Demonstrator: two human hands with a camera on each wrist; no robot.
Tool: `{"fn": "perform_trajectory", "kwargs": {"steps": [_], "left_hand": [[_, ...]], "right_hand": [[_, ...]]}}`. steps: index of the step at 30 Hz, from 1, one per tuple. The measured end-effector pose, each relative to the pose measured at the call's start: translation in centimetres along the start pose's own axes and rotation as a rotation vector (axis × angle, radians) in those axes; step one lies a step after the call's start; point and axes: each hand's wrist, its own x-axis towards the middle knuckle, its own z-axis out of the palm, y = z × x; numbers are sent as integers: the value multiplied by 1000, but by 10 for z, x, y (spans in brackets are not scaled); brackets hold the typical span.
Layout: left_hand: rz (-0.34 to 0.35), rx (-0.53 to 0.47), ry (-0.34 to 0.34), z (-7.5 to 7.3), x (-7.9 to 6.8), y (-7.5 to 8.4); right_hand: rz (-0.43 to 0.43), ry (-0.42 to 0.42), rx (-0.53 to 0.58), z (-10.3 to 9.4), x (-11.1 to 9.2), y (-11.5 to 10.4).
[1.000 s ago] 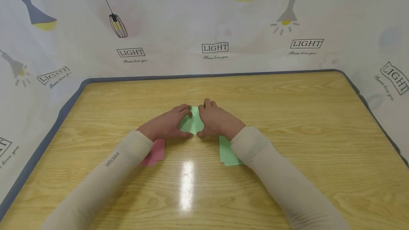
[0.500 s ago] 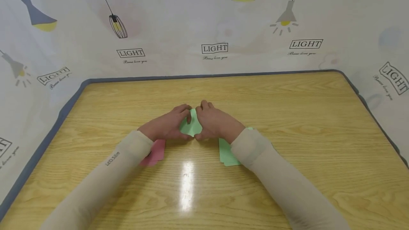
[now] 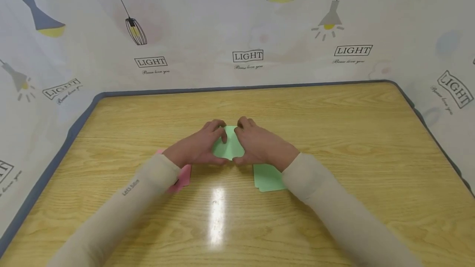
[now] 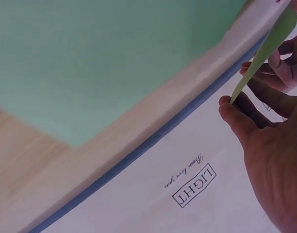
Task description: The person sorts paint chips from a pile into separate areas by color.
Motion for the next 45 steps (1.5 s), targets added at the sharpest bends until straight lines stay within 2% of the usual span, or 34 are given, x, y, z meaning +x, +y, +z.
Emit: {"fn": "perform_trajectory", "kwargs": {"steps": [4,10,19,31,45], "left_hand": [[19,30,-3,0,5,13],[21,105,5,2,12,35],[4,83,-15,8,24,66],[35,167,-12,20,31,86],[43,295,-15,36,37,104]], "right_hand": [[-15,35,7,-4,-16,6],[-7,39,7,-7,-34,13],[22,31,81,-9,-66,25],[17,56,111,-7,-91,34],[41,-5,139,-4,-106,38]]}}
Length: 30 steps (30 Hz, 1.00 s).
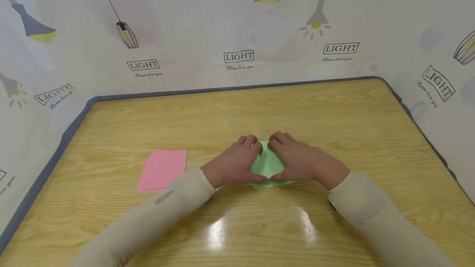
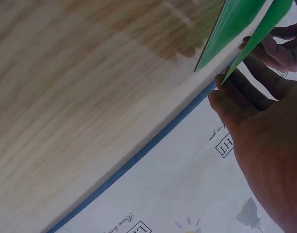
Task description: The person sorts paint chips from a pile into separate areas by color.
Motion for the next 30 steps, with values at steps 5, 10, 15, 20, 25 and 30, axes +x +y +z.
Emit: {"fn": "perform_trajectory", "kwargs": {"steps": [5,10,15,20,25,30], "left_hand": [[-16,4,-8,5,2,4],[-26,27,-7,7,2,6],[-17,63,-4,7,1,7],[-3,89,-8,10,1,7],[4,116,-14,10,1,7],[-3,90,-49,8,0,3]], "right_hand": [[3,-18,16,2,0,0],[-3,-9,-2,6,0,2],[-21,3,-15,10,1,4],[-14,-9,-12,10,2,5],[2,-25,0,10,2,6],[24,-35,23,10,0,6]]}}
